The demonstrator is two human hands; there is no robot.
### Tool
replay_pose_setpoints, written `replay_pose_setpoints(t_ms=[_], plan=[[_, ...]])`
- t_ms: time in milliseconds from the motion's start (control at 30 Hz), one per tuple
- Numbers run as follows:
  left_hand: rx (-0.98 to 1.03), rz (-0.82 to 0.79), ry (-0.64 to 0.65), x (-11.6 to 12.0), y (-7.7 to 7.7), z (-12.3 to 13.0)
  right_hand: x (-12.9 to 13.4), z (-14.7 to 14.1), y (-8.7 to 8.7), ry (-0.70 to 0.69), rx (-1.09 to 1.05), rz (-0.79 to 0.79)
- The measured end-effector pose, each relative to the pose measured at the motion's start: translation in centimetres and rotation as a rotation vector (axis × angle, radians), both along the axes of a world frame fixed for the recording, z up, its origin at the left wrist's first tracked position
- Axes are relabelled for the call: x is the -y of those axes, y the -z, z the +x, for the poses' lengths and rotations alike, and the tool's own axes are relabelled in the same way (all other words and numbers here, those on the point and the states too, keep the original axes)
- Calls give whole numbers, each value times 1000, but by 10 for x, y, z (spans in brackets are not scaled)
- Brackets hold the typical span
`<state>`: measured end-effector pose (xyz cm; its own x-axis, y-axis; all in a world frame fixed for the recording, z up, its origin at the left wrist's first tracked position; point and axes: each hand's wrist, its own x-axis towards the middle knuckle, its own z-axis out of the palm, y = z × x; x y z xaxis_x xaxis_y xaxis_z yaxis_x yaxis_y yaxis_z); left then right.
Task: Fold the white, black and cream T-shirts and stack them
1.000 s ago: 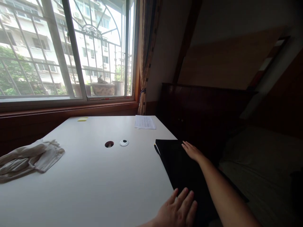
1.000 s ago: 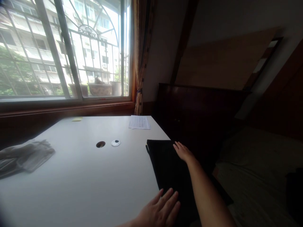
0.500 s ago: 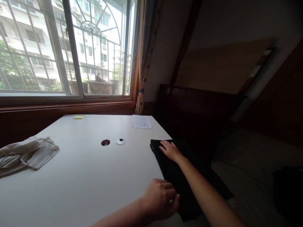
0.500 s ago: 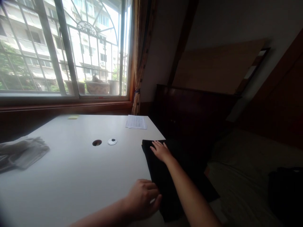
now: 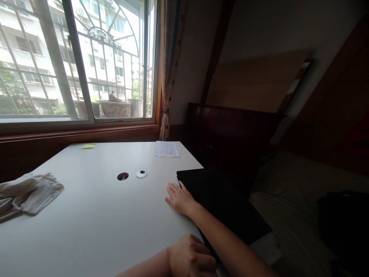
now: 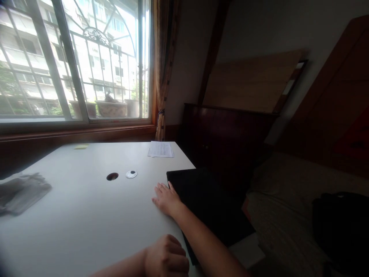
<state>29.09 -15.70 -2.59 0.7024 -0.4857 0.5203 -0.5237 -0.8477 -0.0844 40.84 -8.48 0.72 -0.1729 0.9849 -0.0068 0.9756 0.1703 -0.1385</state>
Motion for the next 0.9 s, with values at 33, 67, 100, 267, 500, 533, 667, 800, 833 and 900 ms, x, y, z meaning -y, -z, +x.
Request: replay_pose_setpoints(t_ms=[33,67,100,267,500,533,667,800,833,900], plan=[[-4,6,5,0,-2,0,4,-6,1,-14,-12,-6],[-1,8,16,-1,-6,1,8,-12,2,-29,-30,-15],[8,7,26,0,-10,1,12,-18,3,-48,-52,-25],[136,-91,-88,5,-35,-1,22,-33,3,-158,-118,-66],[302,-293,-404,-25,-83,-54,22,-33,10,-202,-104,-6],[261,-314,-465,-37,-87,-69,23,-34,10,-204,-109,-13],[133,-360,-856,-102,-85,-146,28,-45,1,-233,-128,-128],[114,-305,-1293,-173,-62,-250,38,-59,-7,-277,-149,-170],[109,-276,-1398,-188,-56,-279,41,-63,-8,-285,-155,-169],[74,-216,-1570,-210,-47,-333,46,-72,-8,-303,-167,-171]])
